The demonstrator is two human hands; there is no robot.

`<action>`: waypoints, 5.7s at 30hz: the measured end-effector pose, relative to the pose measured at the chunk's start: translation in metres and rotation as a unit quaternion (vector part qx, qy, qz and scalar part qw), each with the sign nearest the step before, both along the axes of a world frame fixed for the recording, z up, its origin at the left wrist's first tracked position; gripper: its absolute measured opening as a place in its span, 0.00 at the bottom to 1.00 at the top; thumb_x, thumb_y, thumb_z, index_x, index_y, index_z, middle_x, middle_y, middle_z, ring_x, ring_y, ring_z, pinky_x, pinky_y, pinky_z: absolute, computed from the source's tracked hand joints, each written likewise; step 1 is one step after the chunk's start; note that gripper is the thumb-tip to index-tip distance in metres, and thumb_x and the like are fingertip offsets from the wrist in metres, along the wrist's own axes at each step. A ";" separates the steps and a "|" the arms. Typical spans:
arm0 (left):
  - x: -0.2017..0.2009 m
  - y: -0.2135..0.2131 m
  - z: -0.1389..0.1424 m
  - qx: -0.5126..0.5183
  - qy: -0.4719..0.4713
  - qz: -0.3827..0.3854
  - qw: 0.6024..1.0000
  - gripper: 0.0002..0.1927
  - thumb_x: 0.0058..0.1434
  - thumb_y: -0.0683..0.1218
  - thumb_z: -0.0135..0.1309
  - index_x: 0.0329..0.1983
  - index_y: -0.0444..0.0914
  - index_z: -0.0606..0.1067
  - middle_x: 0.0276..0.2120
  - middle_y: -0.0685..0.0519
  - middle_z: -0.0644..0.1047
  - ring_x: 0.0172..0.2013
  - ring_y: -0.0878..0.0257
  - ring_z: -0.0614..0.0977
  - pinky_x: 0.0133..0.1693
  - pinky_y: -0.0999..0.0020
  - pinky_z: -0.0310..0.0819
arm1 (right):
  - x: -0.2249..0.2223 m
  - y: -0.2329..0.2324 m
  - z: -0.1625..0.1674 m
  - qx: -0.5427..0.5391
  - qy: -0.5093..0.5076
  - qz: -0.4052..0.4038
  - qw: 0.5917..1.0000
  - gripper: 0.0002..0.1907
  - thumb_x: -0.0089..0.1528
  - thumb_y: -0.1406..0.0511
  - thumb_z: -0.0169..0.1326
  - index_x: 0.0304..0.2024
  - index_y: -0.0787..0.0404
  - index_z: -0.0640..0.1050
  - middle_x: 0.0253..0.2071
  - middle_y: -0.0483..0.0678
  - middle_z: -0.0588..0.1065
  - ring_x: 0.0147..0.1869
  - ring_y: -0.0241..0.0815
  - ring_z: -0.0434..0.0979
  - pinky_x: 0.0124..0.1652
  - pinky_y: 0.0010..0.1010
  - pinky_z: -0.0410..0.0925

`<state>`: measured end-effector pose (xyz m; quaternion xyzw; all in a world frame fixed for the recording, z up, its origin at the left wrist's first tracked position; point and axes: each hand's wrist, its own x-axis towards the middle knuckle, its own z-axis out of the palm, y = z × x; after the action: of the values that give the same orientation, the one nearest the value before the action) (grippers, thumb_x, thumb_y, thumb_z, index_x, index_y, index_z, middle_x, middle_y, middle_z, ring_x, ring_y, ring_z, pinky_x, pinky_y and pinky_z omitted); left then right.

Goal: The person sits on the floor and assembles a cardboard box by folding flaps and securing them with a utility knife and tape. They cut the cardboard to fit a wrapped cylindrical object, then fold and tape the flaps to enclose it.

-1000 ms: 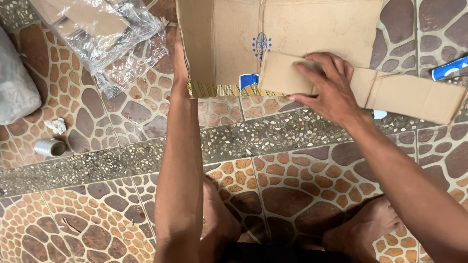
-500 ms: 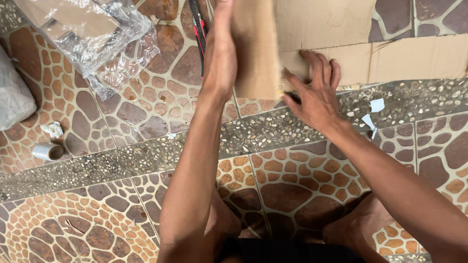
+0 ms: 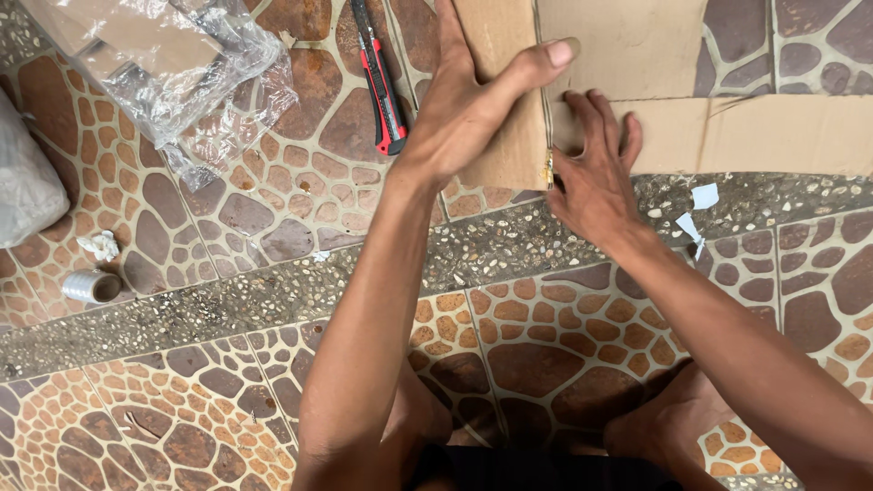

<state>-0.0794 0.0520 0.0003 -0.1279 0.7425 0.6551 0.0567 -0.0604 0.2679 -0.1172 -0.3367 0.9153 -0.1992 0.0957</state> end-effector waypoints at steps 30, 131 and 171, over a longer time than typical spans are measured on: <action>-0.014 -0.016 0.007 0.060 -0.066 -0.098 0.991 0.72 0.44 0.73 0.55 0.79 0.37 0.32 0.67 0.29 0.66 0.64 0.35 0.72 0.54 0.37 0.78 | -0.017 -0.016 0.012 0.014 -0.008 0.057 0.998 0.27 0.50 0.73 0.63 0.53 0.53 0.82 0.75 0.61 0.53 0.82 0.63 0.46 0.76 0.61 0.40; -0.004 0.064 -0.087 -0.018 -0.014 0.077 0.997 0.58 0.64 0.53 0.55 0.76 0.61 0.22 0.82 0.39 0.34 0.73 0.31 0.51 0.58 0.39 0.77 | -0.074 -0.058 0.177 -0.081 -0.333 -0.079 0.936 0.45 0.67 0.67 0.43 0.77 0.68 0.32 0.79 0.68 0.38 0.81 0.62 0.39 0.71 0.49 0.42; -0.049 -0.020 -0.113 -0.569 -0.053 -0.045 0.819 0.31 0.73 0.69 0.30 0.78 0.60 0.51 0.76 0.51 0.51 0.75 0.42 0.50 0.72 0.35 0.44 | -0.021 -0.064 0.012 -0.107 -0.054 0.091 0.989 0.44 0.73 0.54 0.47 0.78 0.74 0.43 0.80 0.70 0.38 0.85 0.64 0.34 0.79 0.54 0.39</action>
<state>-0.1284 0.0318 -0.1123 -0.1380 0.9840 0.1046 0.0424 -0.0814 0.2038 -0.1055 -0.4152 0.8478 -0.3046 0.1265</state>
